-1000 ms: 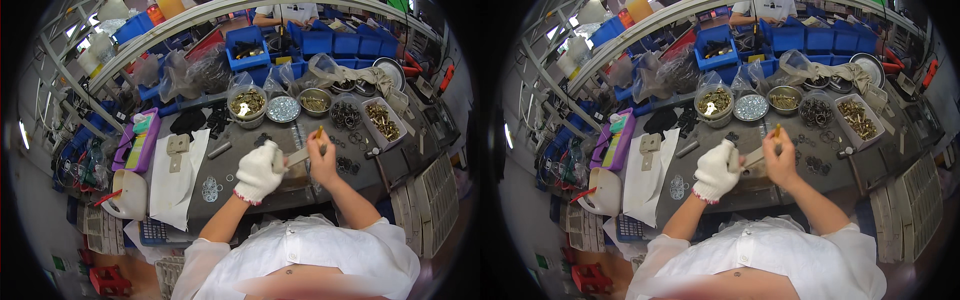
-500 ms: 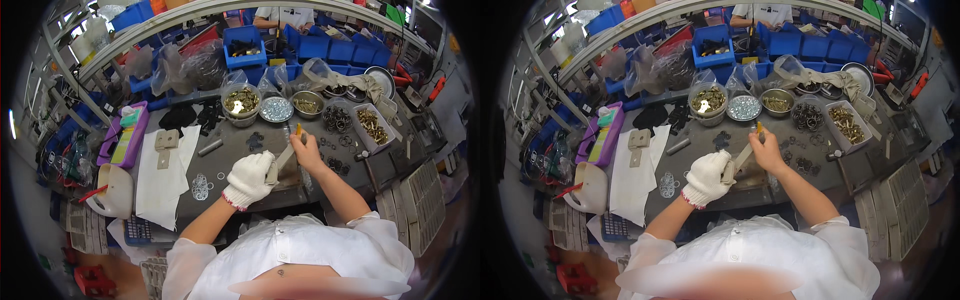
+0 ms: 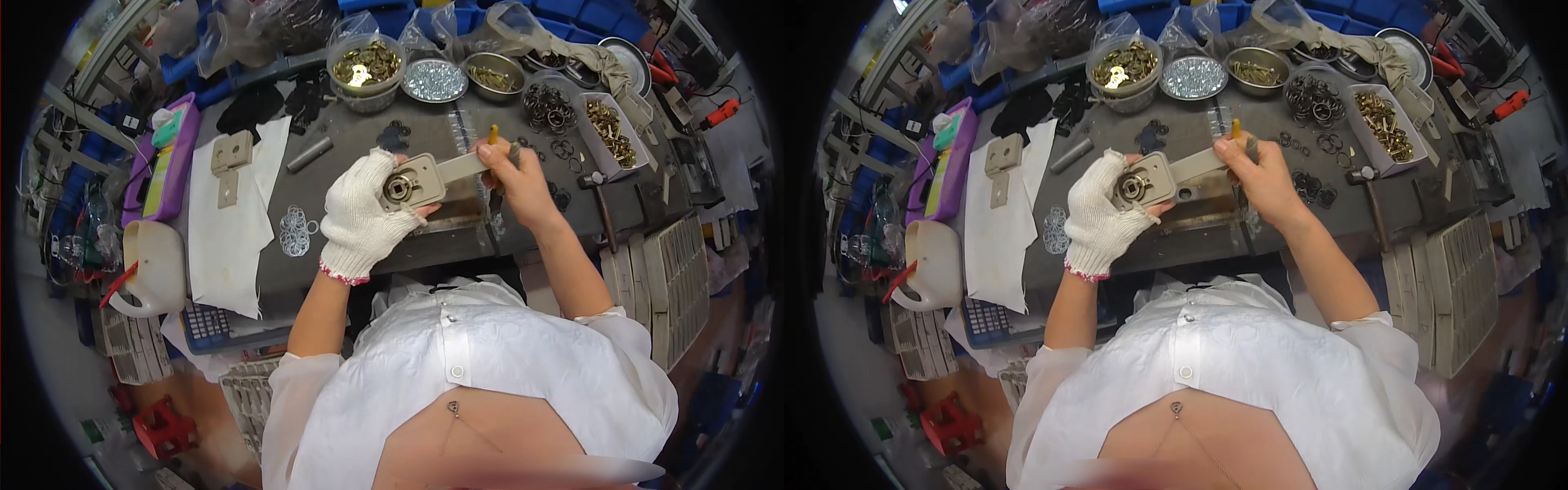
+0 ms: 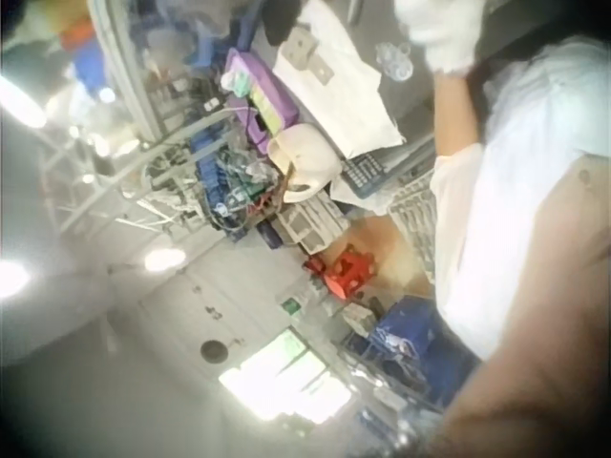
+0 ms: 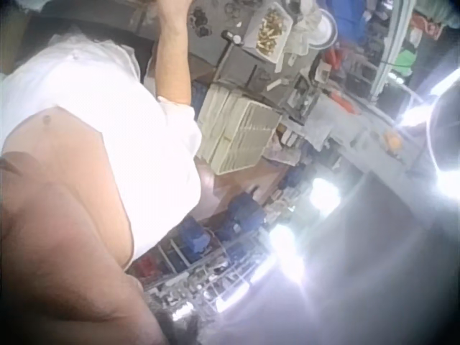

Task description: Assembling metal latch or lock components using pliers and a hammer on a workbench.

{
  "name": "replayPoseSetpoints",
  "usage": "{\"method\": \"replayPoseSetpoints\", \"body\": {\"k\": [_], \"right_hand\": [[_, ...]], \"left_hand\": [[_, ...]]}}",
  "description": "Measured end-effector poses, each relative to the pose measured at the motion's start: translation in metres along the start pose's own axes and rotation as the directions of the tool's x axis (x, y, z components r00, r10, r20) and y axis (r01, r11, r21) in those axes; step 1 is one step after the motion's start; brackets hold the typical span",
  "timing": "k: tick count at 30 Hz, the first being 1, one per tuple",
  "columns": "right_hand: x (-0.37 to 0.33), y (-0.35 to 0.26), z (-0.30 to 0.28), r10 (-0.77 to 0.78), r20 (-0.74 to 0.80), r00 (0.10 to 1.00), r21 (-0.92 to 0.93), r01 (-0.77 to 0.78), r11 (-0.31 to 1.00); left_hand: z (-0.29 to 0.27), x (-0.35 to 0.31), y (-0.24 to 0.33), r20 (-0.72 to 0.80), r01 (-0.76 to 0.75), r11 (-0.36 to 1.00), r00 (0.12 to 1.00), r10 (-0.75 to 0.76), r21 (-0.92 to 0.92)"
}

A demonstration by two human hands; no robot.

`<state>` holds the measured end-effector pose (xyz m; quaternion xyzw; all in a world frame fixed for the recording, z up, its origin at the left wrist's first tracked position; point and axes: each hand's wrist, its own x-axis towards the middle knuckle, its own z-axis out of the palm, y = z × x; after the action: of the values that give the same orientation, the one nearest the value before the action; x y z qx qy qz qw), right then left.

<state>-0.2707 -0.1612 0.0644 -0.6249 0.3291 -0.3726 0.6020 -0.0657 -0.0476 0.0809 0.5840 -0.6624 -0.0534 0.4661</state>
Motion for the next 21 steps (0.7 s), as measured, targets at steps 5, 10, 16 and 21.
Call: {"method": "replayPoseSetpoints", "body": {"k": [5,10,16,21], "right_hand": [[0.016,-0.002,0.002,-0.031,0.006,0.999,0.002,0.031,1.000],[0.009,0.014,0.018,0.044,-0.073,0.996,0.072,-0.039,0.997],[0.026,0.004,0.043,0.032,0.041,0.999,0.020,-0.033,0.999],[0.011,0.006,0.092,-0.065,0.186,0.980,-0.158,0.095,0.983]], "left_hand": [[-0.007,0.008,0.010,0.043,-0.009,0.997,0.999,0.005,0.075],[-0.018,0.008,-0.004,0.089,-0.010,0.995,0.996,0.001,0.098],[-0.038,-0.013,-0.007,0.002,0.023,0.983,1.000,-0.024,0.183],[-0.074,-0.047,-0.007,-0.009,0.065,0.933,0.998,-0.066,0.354]]}}
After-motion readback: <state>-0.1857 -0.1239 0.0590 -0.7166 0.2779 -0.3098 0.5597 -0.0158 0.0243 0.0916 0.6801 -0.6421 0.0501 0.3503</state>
